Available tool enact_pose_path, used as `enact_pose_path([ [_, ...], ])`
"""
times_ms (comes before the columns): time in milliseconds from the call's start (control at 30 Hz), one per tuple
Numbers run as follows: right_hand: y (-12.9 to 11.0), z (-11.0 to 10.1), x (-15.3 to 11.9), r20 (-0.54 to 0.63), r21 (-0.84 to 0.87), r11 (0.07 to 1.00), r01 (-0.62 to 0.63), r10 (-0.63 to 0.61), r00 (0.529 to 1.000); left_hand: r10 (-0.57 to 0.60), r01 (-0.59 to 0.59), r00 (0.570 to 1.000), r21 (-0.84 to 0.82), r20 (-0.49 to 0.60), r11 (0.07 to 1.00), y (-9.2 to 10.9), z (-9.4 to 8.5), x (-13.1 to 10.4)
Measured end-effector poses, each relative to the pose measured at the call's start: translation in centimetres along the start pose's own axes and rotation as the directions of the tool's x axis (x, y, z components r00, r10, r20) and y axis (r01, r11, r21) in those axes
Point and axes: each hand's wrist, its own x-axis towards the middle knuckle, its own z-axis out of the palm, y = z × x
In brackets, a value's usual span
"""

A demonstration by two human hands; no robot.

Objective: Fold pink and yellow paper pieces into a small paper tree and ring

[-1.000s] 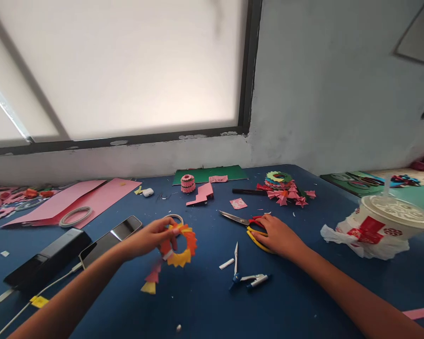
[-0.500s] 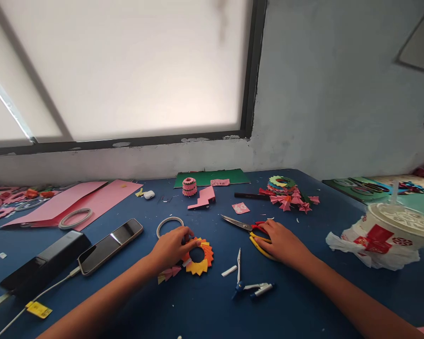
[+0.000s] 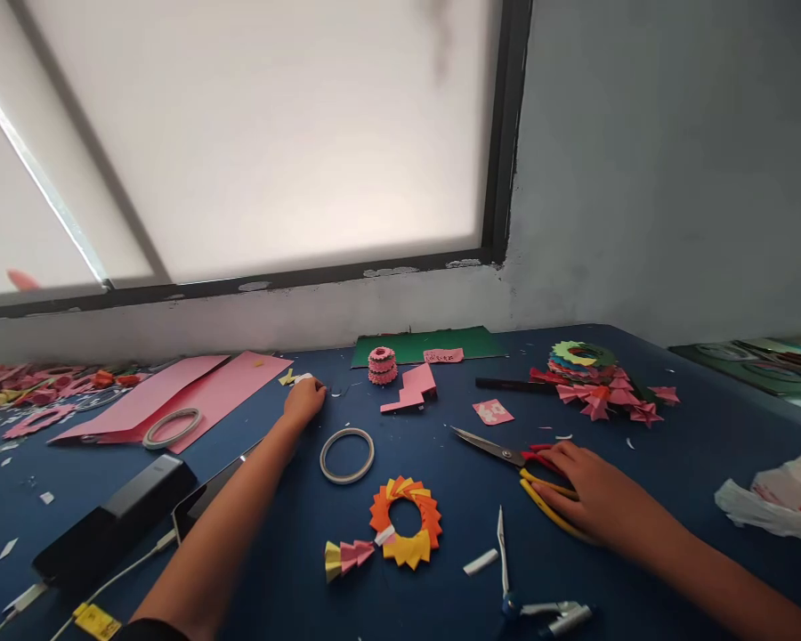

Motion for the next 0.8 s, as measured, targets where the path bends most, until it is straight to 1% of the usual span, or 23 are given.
enact_pose_path([
  [133,0.4,0.3,0.0,0.004,0.002,1.000,-0.007,0.007,1.000,-0.046,0.046,0.999,0.025,0.020,0.999,-0.5,1.1,1.4],
  [267,0.7,0.8,0.0,-0.024,0.011,1.000,-0.005,0.005,1.000,-0.062,0.061,0.998,0.048,0.030,0.997,-0.4,1.5,1.9],
  [400,1.0,1.2,0.1,-0.081,0.010,1.000,0.009,-0.008,0.997,-0.030,0.029,0.999,0.040,0.025,0.999,0.3,1.5,1.6],
  [533,1.8,0.9,0.2,-0.052,-0.012,1.000,0.016,-0.016,0.998,0.048,-0.047,0.998,-0.031,0.036,0.998,1.3,0.6,0.7],
  [600,1.9,0.4,0.3,-0.070,-0.048,0.999,0.014,-0.018,0.997,0.103,-0.097,0.993,-0.092,0.060,0.991,2.2,-0.2,-0.4],
  [667,1.0,-0.3,0.3,-0.136,-0.062,0.996,0.060,-0.068,0.988,0.180,-0.160,0.977,-0.174,0.110,0.972,3.4,-0.9,-2.4],
  [733,-1.0,-1.2,0.3,-0.199,-0.014,0.982,0.187,-0.186,0.962,0.289,-0.231,0.938,-0.280,0.189,0.932,5.1,-1.3,-5.5],
  [767,-2.3,-1.6,0.4,-0.227,0.028,0.962,0.272,-0.259,0.939,0.350,-0.260,0.907,-0.341,0.236,0.904,6.0,-1.4,-7.4],
  [800,-3.9,-1.9,0.4,-0.265,0.058,0.931,0.359,-0.333,0.905,0.404,-0.277,0.871,-0.400,0.280,0.874,6.9,-1.5,-9.3],
])
